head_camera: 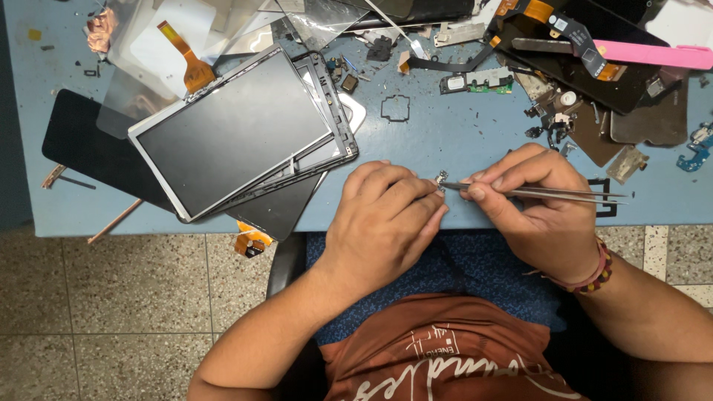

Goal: The person uses tweezers to carefully manipulate a small electronic component on a cluttered workbench. They repeatedly adjust and reposition the component while holding it steady with their other hand.

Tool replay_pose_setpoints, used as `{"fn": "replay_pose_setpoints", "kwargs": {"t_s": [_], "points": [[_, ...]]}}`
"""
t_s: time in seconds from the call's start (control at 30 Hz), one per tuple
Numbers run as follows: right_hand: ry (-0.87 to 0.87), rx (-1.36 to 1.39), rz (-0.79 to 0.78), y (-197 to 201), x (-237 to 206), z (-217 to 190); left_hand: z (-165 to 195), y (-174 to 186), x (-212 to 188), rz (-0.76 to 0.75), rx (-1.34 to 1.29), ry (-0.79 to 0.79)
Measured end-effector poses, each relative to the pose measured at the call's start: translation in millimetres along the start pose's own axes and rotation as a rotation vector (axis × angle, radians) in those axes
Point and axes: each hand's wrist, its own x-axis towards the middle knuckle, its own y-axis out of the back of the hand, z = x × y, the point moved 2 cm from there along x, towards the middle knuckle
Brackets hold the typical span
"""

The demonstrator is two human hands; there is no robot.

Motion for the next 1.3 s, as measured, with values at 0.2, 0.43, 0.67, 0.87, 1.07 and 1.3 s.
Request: {"fn": "replay_pose_setpoints", "kwargs": {"t_s": [0.2, 0.43, 0.67, 0.87, 1.07, 1.3], "points": [[-0.004, -0.003, -0.002, 0.5, 0.2, -0.4, 0.2, -0.8, 0.0, -0.001, 0.000, -0.003], [-0.009, 0.015, -0.001, 0.5, -0.3, -0.1, 0.1, -0.8, 0.6, 0.008, -0.002, -0.005], [-0.003, -0.005, -0.001, 0.3, 0.8, -0.2, 0.5, 0.4, 0.6, 0.007, -0.003, -0.001], [-0.011, -0.010, -0.002, 0.7, 0.7, -0.8, 0.8, -0.5, 1.0, 0.003, 0.008, 0.001], [-0.006, 0.007, -0.005, 0.3, 0.4, 0.6, 0.0, -0.8, 0.5, 0.002, 0.013, 0.002], [-0.012, 0.032, -0.003, 1.0, -0.3, 1.8, 0.3, -1.5, 0.7, 0.003, 0.013, 0.000]]}}
